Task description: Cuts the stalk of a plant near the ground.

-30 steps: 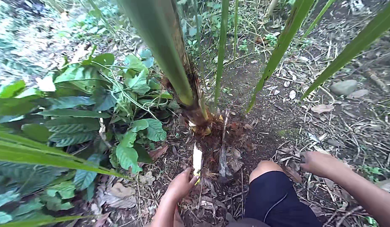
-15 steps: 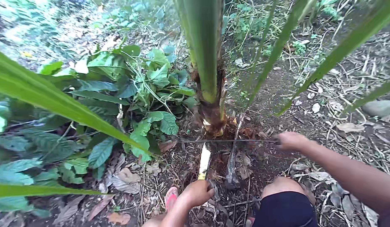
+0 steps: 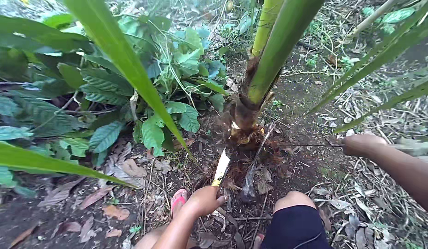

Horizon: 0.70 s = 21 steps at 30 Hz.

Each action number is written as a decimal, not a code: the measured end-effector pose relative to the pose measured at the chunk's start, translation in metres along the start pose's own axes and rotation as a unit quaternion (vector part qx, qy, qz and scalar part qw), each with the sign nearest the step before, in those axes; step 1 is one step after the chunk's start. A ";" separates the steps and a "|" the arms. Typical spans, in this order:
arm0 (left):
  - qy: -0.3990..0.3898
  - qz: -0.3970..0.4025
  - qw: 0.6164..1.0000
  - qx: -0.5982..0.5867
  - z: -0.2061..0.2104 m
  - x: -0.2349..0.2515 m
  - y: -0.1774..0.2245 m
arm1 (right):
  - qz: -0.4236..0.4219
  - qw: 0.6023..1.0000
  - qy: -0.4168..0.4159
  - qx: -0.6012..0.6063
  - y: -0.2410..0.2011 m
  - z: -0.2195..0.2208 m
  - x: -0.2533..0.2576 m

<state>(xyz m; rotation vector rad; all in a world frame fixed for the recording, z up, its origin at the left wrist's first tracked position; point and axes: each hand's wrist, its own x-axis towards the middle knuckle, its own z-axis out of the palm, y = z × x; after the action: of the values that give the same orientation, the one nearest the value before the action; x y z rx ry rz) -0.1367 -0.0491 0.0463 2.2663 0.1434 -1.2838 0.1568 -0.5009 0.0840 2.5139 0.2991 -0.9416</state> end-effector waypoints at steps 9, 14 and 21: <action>0.002 -0.025 1.000 -0.008 -0.006 0.003 -0.014 | -0.124 0.991 0.055 -0.010 -0.075 -0.077 -0.068; 0.003 0.003 1.000 0.003 -0.015 0.006 0.000 | -0.101 0.994 0.026 0.011 -0.081 -0.027 -0.021; 0.009 -0.004 1.000 -0.001 -0.013 0.002 -0.019 | 0.049 0.999 0.006 -0.022 0.022 0.006 -0.042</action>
<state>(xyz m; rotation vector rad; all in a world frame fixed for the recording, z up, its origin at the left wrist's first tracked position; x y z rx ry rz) -0.1317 -0.0265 0.0424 2.2779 0.1602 -1.2679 0.1297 -0.5250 0.1155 2.4706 0.1961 -0.8714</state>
